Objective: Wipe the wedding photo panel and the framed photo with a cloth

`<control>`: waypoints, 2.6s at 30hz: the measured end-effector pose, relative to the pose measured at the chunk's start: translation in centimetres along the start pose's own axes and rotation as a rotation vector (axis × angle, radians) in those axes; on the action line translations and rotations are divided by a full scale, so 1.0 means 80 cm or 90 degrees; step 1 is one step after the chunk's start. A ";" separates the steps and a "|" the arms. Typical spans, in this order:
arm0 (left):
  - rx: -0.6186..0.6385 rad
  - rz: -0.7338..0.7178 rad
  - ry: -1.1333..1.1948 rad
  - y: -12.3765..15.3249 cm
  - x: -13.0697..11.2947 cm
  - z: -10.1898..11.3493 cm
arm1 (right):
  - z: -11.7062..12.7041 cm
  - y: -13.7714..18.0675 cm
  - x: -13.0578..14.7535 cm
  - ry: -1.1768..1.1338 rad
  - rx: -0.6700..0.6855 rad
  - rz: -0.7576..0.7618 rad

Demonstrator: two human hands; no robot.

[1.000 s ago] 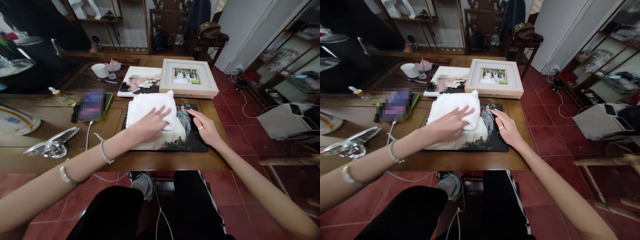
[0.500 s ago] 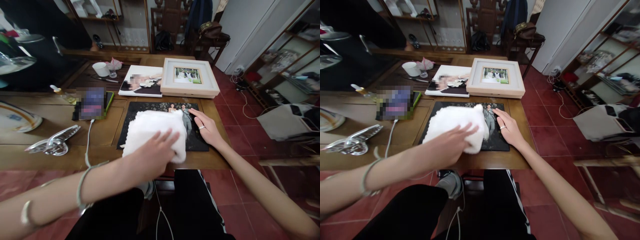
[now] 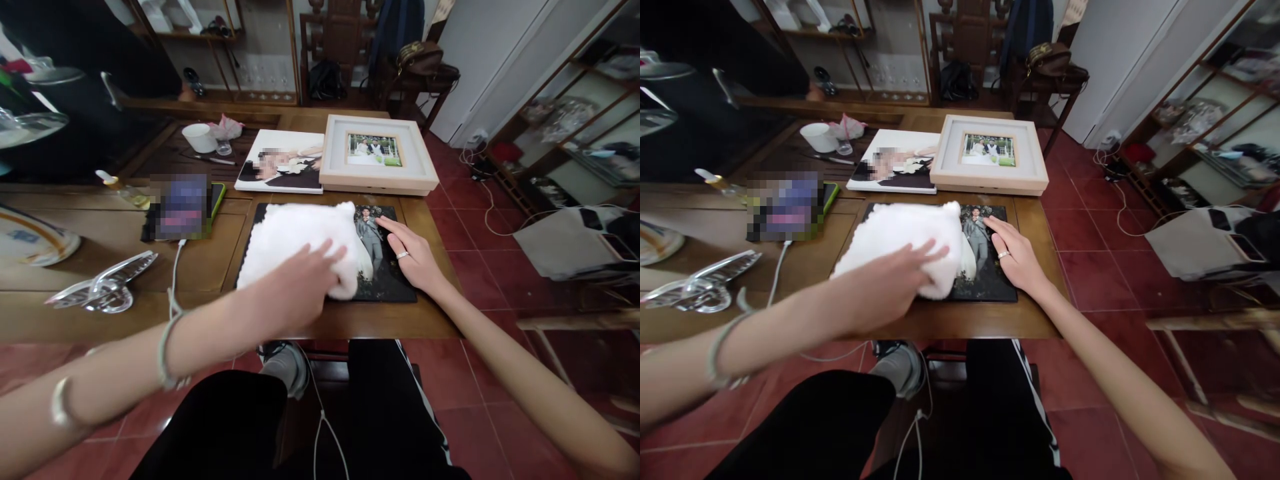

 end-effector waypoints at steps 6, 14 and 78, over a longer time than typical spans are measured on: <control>-0.046 -0.026 0.040 0.053 -0.073 -0.001 | -0.001 0.001 0.001 -0.002 0.002 0.005; -0.065 0.041 0.043 -0.004 0.037 -0.010 | -0.001 0.000 0.001 0.004 0.001 -0.002; -0.028 0.048 0.067 0.037 0.039 -0.034 | 0.000 0.001 -0.002 0.011 0.009 -0.004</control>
Point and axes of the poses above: each hand's wrist, its own y-axis away from the middle knuckle, its own z-axis out of the back of the hand, x = y × z, the point moved 8 cm from there along -y, towards the middle knuckle, and after that the axes turned 7 degrees about -y, right-handed, at the moved point
